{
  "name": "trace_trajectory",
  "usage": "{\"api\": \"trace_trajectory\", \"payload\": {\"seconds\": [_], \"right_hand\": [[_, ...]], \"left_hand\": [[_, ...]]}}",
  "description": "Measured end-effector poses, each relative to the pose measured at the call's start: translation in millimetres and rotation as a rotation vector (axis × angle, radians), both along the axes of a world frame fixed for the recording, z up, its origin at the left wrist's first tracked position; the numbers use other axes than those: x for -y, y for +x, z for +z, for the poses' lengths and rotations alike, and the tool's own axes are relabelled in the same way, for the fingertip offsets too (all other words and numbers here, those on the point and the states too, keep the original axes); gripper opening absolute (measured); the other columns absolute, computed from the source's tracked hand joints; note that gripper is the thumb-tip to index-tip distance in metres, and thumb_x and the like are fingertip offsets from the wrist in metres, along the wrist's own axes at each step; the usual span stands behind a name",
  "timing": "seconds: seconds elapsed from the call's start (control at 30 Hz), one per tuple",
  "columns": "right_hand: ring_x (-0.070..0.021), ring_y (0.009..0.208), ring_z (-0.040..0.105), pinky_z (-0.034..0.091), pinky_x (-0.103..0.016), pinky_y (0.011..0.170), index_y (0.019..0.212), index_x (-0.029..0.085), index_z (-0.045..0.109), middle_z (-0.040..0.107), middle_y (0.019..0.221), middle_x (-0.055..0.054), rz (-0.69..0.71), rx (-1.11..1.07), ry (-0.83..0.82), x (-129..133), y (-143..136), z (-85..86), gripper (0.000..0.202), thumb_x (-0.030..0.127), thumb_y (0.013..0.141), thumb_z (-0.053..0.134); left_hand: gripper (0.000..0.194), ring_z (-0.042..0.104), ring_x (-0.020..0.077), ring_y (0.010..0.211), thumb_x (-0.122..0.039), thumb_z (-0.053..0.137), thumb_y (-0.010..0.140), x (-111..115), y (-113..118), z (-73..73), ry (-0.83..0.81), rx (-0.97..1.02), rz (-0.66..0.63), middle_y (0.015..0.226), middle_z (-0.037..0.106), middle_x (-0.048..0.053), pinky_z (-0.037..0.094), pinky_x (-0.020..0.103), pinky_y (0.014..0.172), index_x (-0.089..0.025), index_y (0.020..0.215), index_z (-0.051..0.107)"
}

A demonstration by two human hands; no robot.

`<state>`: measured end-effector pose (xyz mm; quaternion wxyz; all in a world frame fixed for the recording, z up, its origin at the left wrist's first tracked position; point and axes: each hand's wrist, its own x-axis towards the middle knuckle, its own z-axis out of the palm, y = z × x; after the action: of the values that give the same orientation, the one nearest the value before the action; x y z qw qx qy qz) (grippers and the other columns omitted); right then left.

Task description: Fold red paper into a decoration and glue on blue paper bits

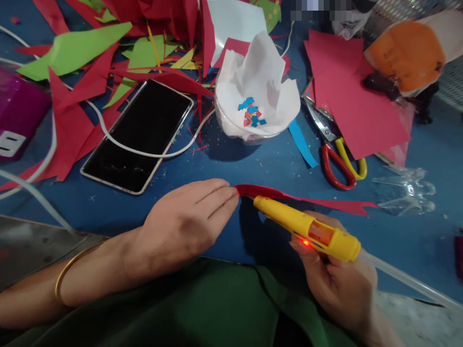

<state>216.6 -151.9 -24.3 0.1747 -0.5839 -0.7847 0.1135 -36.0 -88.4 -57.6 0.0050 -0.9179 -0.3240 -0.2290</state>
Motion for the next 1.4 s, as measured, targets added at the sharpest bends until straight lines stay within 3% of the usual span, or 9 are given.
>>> {"api": "trace_trajectory", "payload": {"seconds": [0.47,0.7,1.4], "right_hand": [[-0.0179,0.062,0.069,0.053,-0.027,0.054,0.105,0.018,0.062,0.072,0.092,-0.008,0.004,0.058,0.049,-1.0,2.4,0.8,0.024,0.037,0.099,0.048],[-0.0151,0.063,0.068,0.052,-0.024,0.055,0.103,0.019,0.060,0.071,0.093,-0.006,-0.006,0.059,0.041,-0.8,3.4,1.2,0.021,0.036,0.099,0.049],[-0.0179,0.060,0.069,0.052,-0.027,0.050,0.107,0.022,0.057,0.072,0.088,-0.005,-0.001,0.047,0.032,-4.6,-3.1,-0.7,0.023,0.040,0.100,0.045]], "left_hand": [[0.020,0.071,0.0232,0.095,-0.009,0.056,0.093,-1.1,1.7,1.2,-0.009,0.020,-0.002,0.103,0.076,0.009,0.060,0.036,0.087,-0.009,0.104,0.073],[0.034,0.065,0.0258,0.098,-0.010,0.047,0.097,-4.1,4.8,-0.6,-0.093,-0.051,0.028,0.107,0.070,0.012,0.057,0.039,0.082,-0.010,0.126,0.064],[0.028,0.061,0.0255,0.093,-0.010,0.048,0.095,-7.4,4.8,0.5,-0.140,-0.041,0.038,0.100,0.067,0.012,0.054,0.037,0.077,-0.009,0.113,0.069]]}}
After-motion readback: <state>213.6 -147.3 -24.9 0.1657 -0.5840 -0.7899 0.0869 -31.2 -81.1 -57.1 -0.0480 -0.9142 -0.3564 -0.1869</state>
